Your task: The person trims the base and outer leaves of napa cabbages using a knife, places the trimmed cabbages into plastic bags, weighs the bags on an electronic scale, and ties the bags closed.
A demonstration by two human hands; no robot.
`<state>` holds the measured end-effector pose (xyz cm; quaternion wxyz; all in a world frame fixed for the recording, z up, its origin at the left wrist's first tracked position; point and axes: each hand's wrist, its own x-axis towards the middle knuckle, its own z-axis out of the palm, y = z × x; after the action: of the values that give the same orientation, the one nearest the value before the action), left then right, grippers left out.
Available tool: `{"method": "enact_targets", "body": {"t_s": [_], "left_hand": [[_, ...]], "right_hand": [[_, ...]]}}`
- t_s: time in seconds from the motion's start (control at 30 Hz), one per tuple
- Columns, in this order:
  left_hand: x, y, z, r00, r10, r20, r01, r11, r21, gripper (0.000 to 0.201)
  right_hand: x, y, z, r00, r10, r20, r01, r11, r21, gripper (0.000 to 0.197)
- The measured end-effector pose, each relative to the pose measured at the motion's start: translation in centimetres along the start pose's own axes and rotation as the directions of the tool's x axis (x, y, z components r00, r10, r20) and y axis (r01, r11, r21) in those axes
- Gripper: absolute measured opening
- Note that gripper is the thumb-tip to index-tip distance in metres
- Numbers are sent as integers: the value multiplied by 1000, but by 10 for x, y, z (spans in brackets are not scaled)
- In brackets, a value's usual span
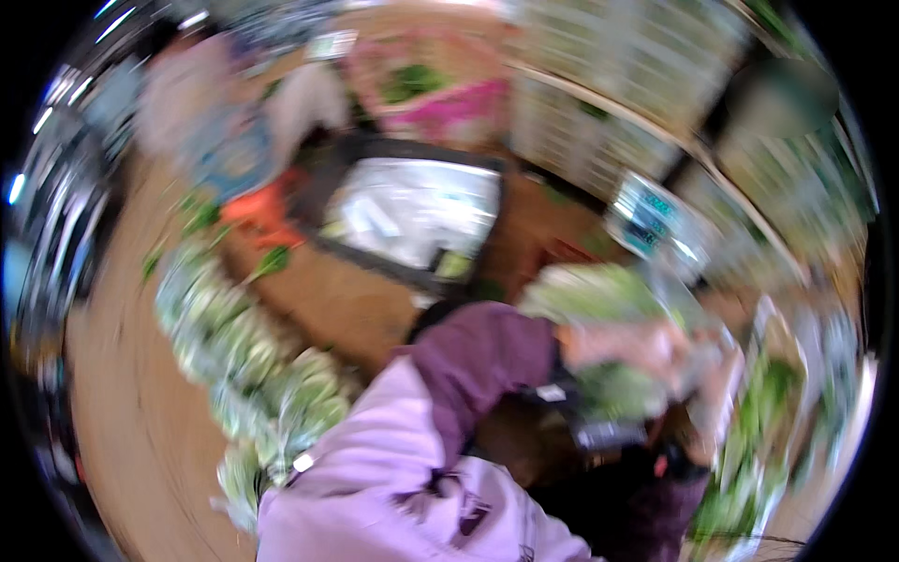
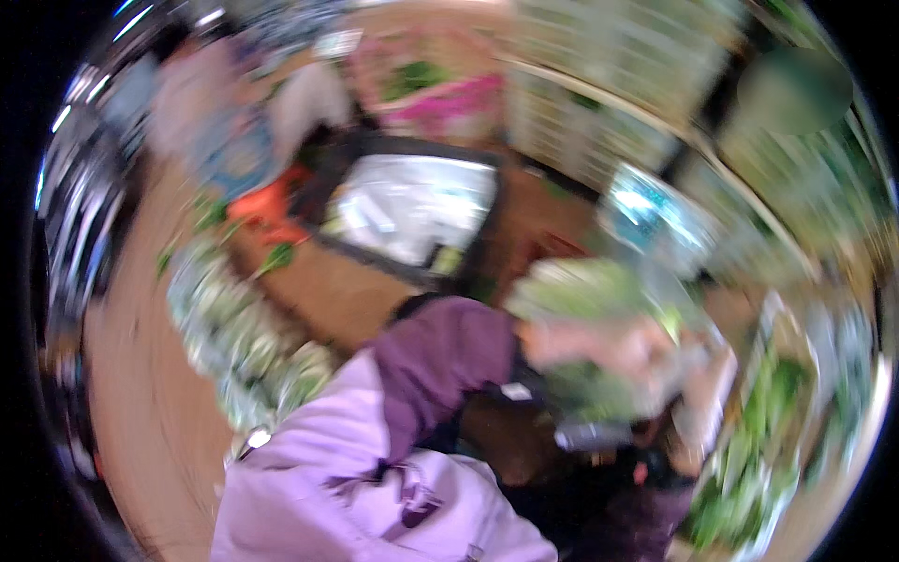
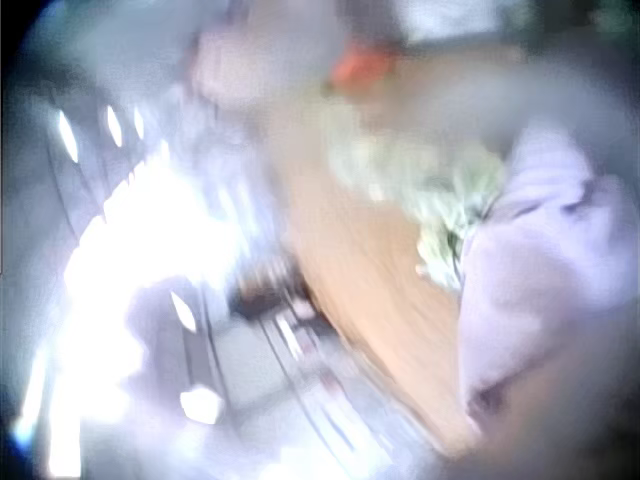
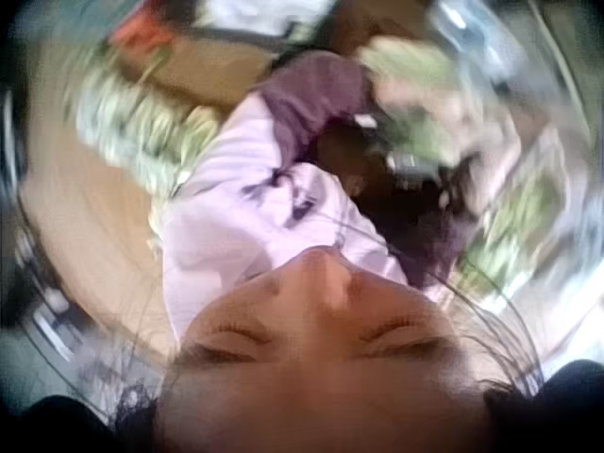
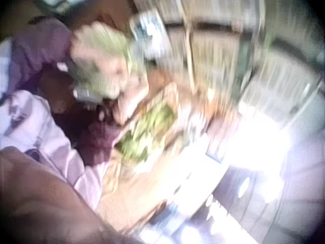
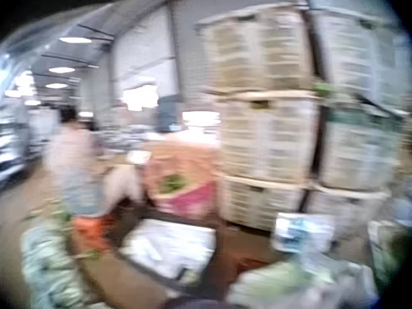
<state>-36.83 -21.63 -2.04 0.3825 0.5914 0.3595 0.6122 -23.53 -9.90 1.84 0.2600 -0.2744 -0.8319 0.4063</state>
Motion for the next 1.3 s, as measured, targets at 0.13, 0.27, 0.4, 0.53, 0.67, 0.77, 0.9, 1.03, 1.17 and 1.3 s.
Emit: {"method": "enact_targets", "body": {"t_s": [0.13,0.27,0.4,0.53,0.67,0.77,0.9,1.03,1.17,1.3], "left_hand": [[-6,19,-26,790,-434,-432,589,734,340,15],[-34,-42,-49,824,-78,-561,501,561,659,18],[-38,-64,-52,720,-142,-679,583,655,482,23],[-28,-57,-68,589,-357,-725,432,897,-91,38],[0,-34,-58,769,-444,-460,198,849,-489,42],[-26,-17,-66,919,-381,-101,329,883,-336,43],[-75,-20,-63,771,-634,-58,636,771,18,45],[-131,-77,-73,700,-704,-120,662,703,-260,46],[-143,-102,-87,736,-666,-123,506,662,-553,48],[-139,-111,-91,774,-608,-179,322,620,-715,50]], "right_hand": [[-13,29,-35,967,245,-77,-221,947,234,21],[-40,129,-39,793,597,-125,-314,576,755,26],[-57,173,4,609,783,-130,-83,226,971,27],[-20,98,24,752,656,-67,53,41,998,29],[13,49,-2,986,94,140,-112,-254,961,30],[28,79,-12,925,317,210,-183,-114,977,27],[28,197,2,619,780,92,-241,77,967,29],[17,237,15,503,823,263,-285,-130,950,33],[4,249,18,512,807,295,-334,-130,934,34],[-7,248,6,676,689,261,-216,-154,964,35]]}}
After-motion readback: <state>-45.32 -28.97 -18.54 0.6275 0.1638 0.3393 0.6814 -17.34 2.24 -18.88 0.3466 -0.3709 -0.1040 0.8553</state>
